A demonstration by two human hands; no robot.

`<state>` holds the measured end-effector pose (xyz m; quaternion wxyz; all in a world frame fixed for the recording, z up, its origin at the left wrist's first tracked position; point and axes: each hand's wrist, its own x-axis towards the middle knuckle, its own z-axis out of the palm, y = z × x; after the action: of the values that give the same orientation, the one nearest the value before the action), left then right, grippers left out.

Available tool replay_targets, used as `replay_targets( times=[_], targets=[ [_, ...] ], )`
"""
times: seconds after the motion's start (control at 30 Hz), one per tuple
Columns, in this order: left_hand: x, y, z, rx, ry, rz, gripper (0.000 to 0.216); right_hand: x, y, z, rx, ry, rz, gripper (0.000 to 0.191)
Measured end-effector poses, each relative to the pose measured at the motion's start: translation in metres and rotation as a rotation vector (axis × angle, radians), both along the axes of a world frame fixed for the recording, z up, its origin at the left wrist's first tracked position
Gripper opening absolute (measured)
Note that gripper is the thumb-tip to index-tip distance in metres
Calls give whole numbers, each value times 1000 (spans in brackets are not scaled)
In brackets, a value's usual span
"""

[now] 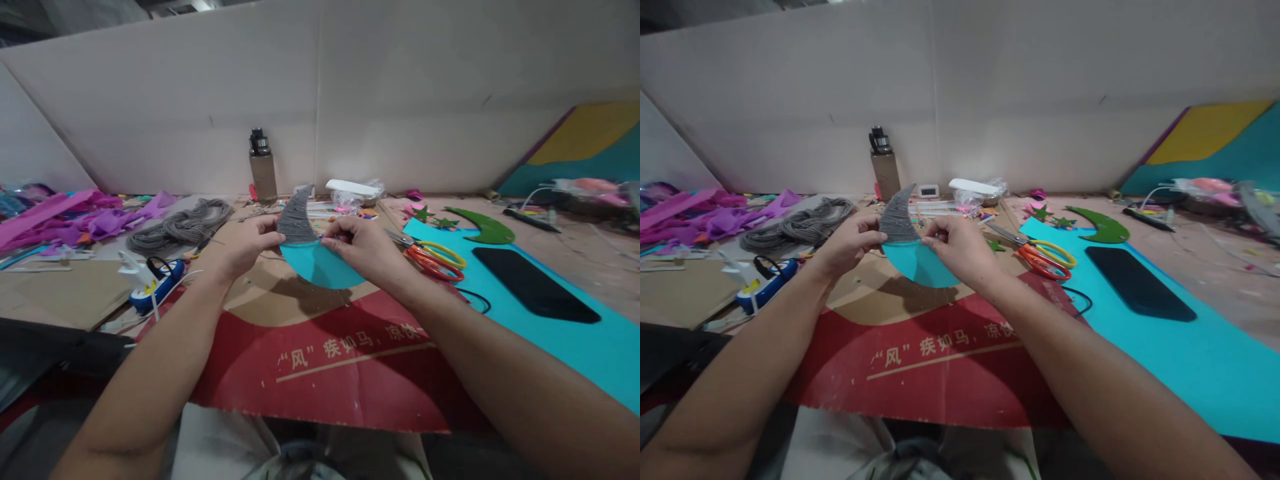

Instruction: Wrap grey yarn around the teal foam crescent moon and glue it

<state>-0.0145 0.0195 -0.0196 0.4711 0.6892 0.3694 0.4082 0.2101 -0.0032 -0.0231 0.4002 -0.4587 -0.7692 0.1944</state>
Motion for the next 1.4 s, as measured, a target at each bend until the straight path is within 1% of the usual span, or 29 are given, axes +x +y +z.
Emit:
replay_targets(
  times=[0.13,0.3,0.43,0.6,0.7,0.8,0.9,1.03,1.17,1.23,1.4],
  targets=[
    [-1,1,-1,10,-6,-14,24,1,0,0,-25,6,-1,14],
    [-2,0,-2,33,13,-24,26,3,4,-2,-4,-3,-9,16],
    [-3,0,-2,51,22,-33,28,4,5,-3,-25,1,-11,16],
    [-2,-1,0,19,-25,-58,25,4,6,-2,-65,49,61,14],
    [-2,-2,0,-27,-83,-57,24,5,7,-1,-154,117,70,17],
    [-3,0,-2,-39,-119,-18,24,4,5,2,-330,303,77,20],
    [-4,2,-4,-42,-129,1,26,3,3,5,-511,486,122,26],
    [-1,3,-5,-91,-184,-4,31,4,4,5,-653,600,186,30],
    [2,2,-5,-137,-264,-14,34,6,8,2,-720,639,238,30],
    [2,1,-4,-152,-282,-29,34,6,9,1,-719,636,242,28],
    [1,0,-2,-159,-276,-50,37,6,10,0,-686,634,199,28]
  ],
)
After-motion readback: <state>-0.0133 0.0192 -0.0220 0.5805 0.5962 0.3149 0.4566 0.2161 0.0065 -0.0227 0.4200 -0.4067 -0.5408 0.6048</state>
